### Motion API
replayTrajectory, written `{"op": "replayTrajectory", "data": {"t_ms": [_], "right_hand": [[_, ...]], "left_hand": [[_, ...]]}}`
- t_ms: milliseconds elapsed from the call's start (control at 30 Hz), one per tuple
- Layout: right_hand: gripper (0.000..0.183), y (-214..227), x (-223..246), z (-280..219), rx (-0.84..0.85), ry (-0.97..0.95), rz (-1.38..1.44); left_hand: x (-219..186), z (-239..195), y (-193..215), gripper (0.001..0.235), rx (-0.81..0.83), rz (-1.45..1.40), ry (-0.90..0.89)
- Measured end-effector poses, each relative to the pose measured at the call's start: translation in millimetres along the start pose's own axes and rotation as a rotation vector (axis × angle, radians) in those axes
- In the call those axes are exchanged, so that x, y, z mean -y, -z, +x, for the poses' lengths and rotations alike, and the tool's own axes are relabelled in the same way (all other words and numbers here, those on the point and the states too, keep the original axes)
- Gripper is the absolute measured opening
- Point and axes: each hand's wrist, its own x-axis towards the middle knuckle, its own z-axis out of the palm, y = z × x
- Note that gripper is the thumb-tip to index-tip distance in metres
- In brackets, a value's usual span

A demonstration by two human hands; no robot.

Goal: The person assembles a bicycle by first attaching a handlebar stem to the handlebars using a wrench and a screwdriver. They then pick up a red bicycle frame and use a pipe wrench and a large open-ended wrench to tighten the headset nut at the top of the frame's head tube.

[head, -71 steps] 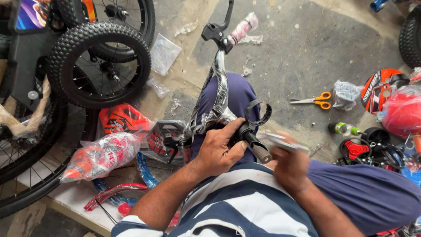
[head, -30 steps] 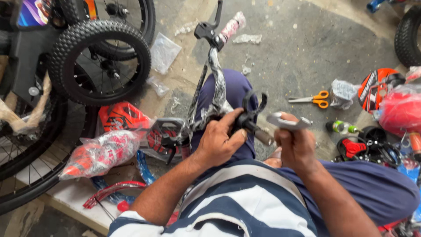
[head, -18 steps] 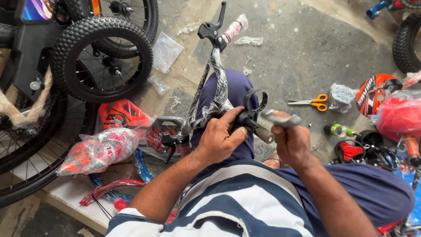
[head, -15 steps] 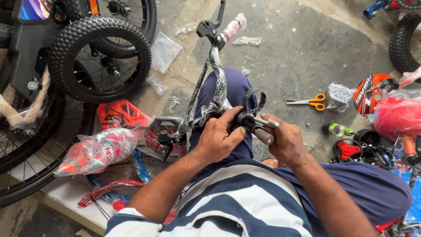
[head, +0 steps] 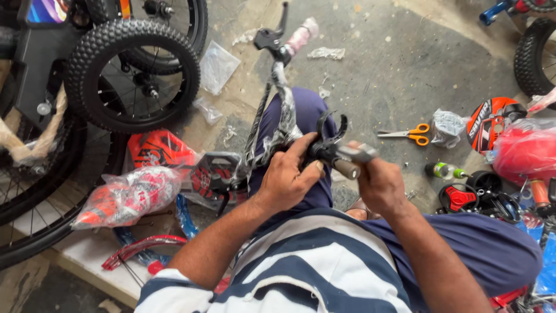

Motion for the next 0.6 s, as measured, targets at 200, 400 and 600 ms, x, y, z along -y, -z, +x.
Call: {"op": "replayTrajectory", "data": {"t_ms": [200,400,600], "right_hand": [[0.008,-7.4,-7.8,-36.3,-0.286,0.035,0.149],[0.014,4.8,19.5,-44.9,-0.176,0.389,-0.119],[0.016,-3.0,42.1,-21.6,-0.182,0.304,-0.314]], "left_hand": [[17.9,6.0,7.4,0.054,0.316,-0.696,0.029],[31.8,11.1,1.2,0.053,0.351,-0.756,0.089],[33.4,11.9,-4.4,0.052,0.332,-0.799,0.133]]}}
